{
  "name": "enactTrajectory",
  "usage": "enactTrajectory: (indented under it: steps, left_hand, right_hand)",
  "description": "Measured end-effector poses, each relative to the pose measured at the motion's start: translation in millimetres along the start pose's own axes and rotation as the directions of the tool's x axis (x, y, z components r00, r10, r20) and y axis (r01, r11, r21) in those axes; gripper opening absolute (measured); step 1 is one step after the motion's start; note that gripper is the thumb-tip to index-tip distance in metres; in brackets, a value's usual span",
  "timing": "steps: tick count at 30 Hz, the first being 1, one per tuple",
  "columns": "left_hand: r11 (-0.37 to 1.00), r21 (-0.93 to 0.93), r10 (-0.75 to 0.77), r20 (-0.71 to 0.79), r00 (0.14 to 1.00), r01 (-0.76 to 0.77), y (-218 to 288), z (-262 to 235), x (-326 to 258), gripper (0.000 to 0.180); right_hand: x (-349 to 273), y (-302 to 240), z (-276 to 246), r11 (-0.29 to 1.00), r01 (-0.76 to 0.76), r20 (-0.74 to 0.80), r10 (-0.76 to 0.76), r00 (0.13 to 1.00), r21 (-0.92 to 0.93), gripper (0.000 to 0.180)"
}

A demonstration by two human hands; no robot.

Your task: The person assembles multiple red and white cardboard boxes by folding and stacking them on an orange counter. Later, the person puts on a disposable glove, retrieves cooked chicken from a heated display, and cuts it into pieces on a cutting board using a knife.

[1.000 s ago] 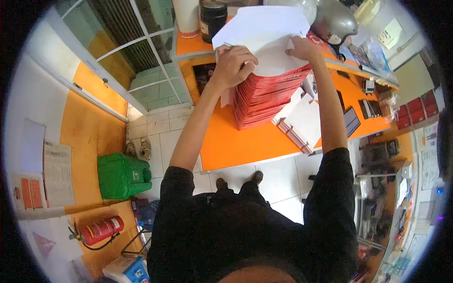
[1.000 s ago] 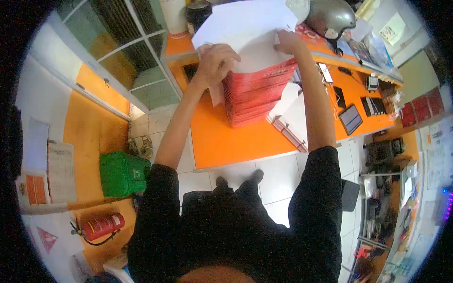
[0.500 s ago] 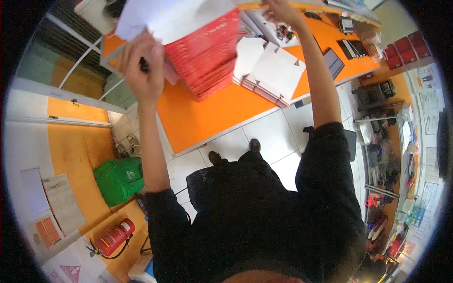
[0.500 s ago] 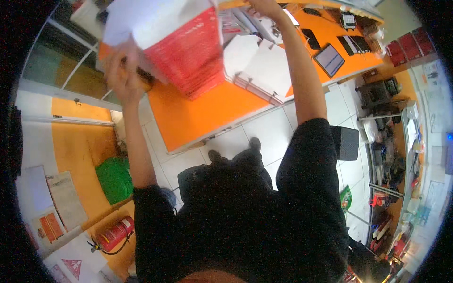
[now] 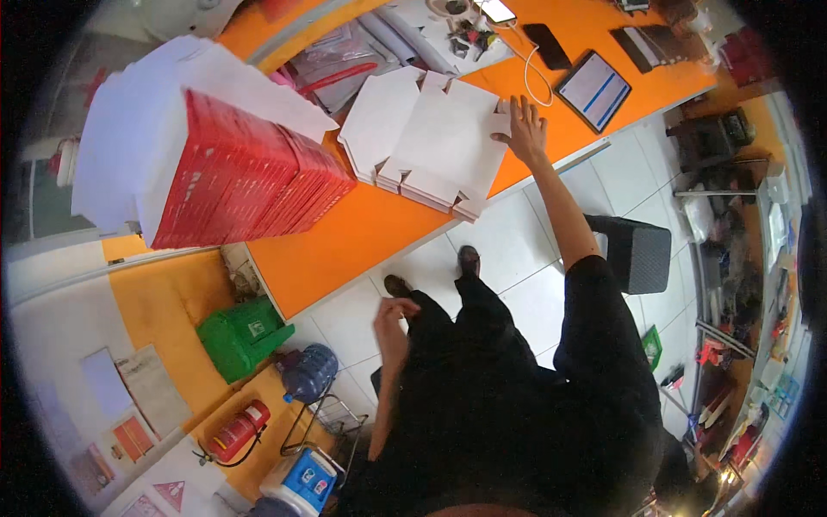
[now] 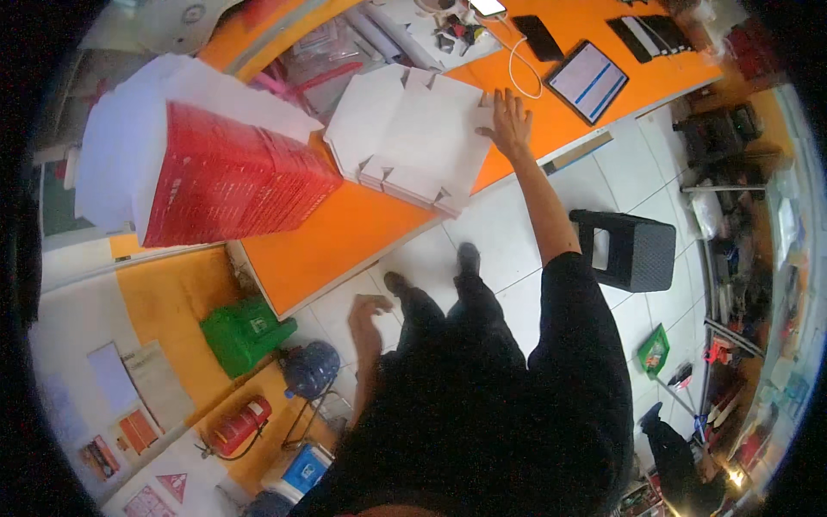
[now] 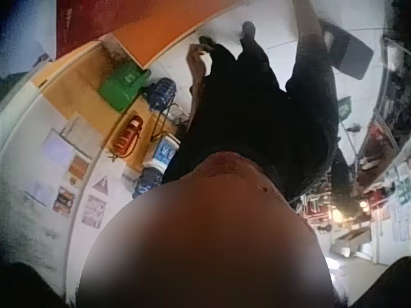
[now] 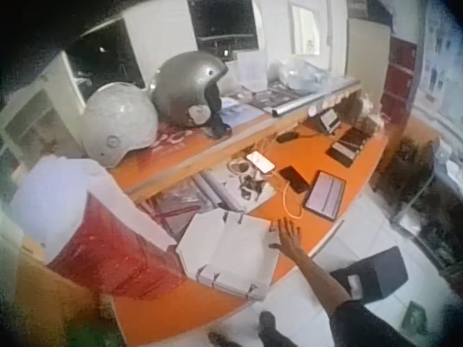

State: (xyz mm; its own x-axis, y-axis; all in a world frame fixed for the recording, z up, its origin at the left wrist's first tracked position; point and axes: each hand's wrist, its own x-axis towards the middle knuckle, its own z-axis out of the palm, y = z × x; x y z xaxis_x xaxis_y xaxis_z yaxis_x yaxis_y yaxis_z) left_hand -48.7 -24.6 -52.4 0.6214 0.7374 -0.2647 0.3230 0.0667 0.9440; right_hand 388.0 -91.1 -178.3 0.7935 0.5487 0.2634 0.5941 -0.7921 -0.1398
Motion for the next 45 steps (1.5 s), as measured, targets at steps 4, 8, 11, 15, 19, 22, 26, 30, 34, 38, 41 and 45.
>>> enactTrajectory:
  steps: [4, 8, 11, 15, 19, 22, 26, 30, 34, 38, 41, 45]
  left_hand:
    - [0.997, -0.060, -0.031, 0.221, 0.975, 0.046, 4.0, 55.1, 1.2, 0.022]
    - [0.993, -0.107, -0.022, 0.233, 0.972, 0.048, 33.2, 85.1, 17.1, 0.017]
    - [0.991, -0.118, 0.078, 0.172, 0.982, -0.058, 64.0, 88.5, 31.4, 0.015]
    - [0.976, -0.194, 0.130, 0.134, 0.982, -0.103, 83.5, 98.3, 55.2, 0.018]
    - [0.986, -0.158, 0.088, 0.192, 0.977, -0.058, 65.9, 103.1, 58.5, 0.020]
    - [0.986, -0.168, 0.010, 0.188, 0.982, 0.022, 47.8, 101.2, 40.3, 0.021]
    - [0.964, -0.246, -0.066, 0.158, 0.985, 0.104, 50.4, 92.8, 27.6, 0.022]
    - [0.945, -0.324, 0.012, 0.159, 0.987, 0.041, 77.8, 83.2, 41.0, 0.024]
    - [0.974, -0.216, 0.098, 0.134, 0.986, -0.068, 95.8, 88.2, 52.3, 0.031]
    - [0.971, -0.225, -0.039, 0.181, 0.983, 0.080, 63.1, 96.1, 40.3, 0.027]
    - [0.947, -0.268, -0.120, 0.212, 0.970, 0.176, 34.1, 98.9, 23.2, 0.029]
    - [0.919, -0.297, -0.203, 0.205, 0.957, 0.259, 16.8, 95.8, 6.4, 0.025]
  right_hand:
    - [-17.4, 11.7, 26.4, 0.991, 0.048, -0.082, -0.038, 0.996, 0.126, 0.044]
    - [-3.8, -32.6, -36.3, 0.697, -0.142, -0.136, 0.327, 0.935, 0.703, 0.024]
    - [-19.1, -57.7, -100.1, 0.649, -0.028, -0.248, 0.330, 0.911, 0.760, 0.032]
    - [-12.3, -72.1, -125.0, 0.594, -0.019, -0.253, 0.372, 0.893, 0.804, 0.033]
    - [23.3, -33.0, -66.1, 0.684, -0.080, -0.204, 0.325, 0.923, 0.725, 0.025]
    - [14.1, -24.3, -72.4, 0.385, 0.006, -0.143, 0.329, 0.933, 0.923, 0.023]
    - [-14.0, -39.2, -102.4, 0.616, 0.035, -0.226, 0.234, 0.946, 0.787, 0.018]
    - [-49.0, -79.9, -124.5, 0.611, 0.190, -0.347, 0.148, 0.926, 0.768, 0.016]
    - [-12.1, -65.0, -92.7, 0.738, 0.020, -0.227, 0.182, 0.957, 0.674, 0.021]
    - [23.8, -26.8, -34.4, 0.656, 0.063, -0.212, 0.150, 0.966, 0.752, 0.037]
    - [18.3, 5.3, 3.3, 0.772, 0.143, -0.145, -0.066, 0.987, 0.619, 0.051]
    - [-6.6, 29.8, 42.2, 0.943, 0.128, -0.193, -0.069, 0.979, 0.308, 0.054]
